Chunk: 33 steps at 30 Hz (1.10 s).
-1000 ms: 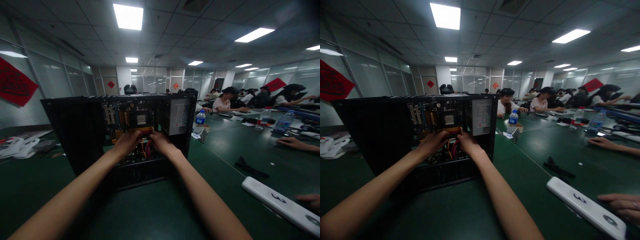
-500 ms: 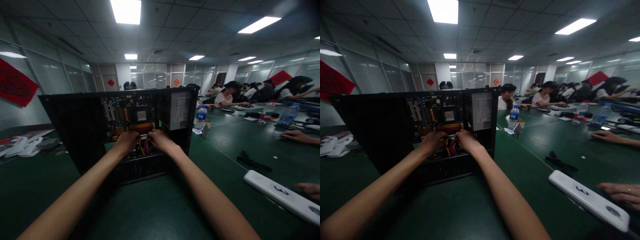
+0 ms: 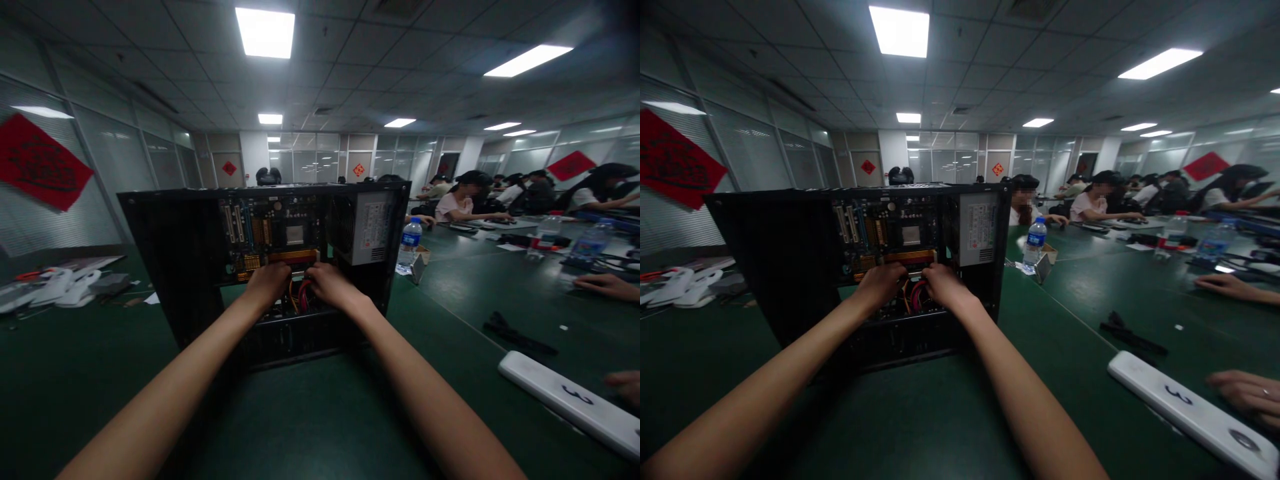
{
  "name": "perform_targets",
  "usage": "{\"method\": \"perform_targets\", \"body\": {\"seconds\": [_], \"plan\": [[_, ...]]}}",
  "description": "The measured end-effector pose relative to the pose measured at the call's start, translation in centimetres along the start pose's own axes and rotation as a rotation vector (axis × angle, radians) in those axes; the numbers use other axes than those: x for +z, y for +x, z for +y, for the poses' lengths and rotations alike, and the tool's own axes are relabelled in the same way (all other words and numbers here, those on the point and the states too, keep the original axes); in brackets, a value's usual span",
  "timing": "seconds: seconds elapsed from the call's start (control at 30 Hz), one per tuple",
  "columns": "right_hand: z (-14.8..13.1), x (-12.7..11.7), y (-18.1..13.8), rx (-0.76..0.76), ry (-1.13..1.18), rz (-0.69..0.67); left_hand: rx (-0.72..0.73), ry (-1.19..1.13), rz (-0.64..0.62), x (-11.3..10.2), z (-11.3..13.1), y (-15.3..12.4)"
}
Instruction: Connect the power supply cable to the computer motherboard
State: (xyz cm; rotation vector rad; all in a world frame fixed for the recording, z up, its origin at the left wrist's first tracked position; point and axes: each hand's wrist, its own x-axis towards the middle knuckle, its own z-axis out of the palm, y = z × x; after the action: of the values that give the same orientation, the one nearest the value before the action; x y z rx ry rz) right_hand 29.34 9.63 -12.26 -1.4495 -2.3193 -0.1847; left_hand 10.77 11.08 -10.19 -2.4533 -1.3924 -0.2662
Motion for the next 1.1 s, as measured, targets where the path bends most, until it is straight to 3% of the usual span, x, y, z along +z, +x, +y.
{"method": "perform_targets", "body": {"seconds": [0.63, 1.1], "plan": [[0.0, -0.2, -0.2, -0.014, -0.002, -0.024, -0.047, -0.047, 0.020, 0.3, -0.5, -0.3], [-0.3, -0.5, -0.2, -0.024, -0.032, -0.026, -0.076, 0.007, -0.055, -0.6, 0.5, 0.0]]}}
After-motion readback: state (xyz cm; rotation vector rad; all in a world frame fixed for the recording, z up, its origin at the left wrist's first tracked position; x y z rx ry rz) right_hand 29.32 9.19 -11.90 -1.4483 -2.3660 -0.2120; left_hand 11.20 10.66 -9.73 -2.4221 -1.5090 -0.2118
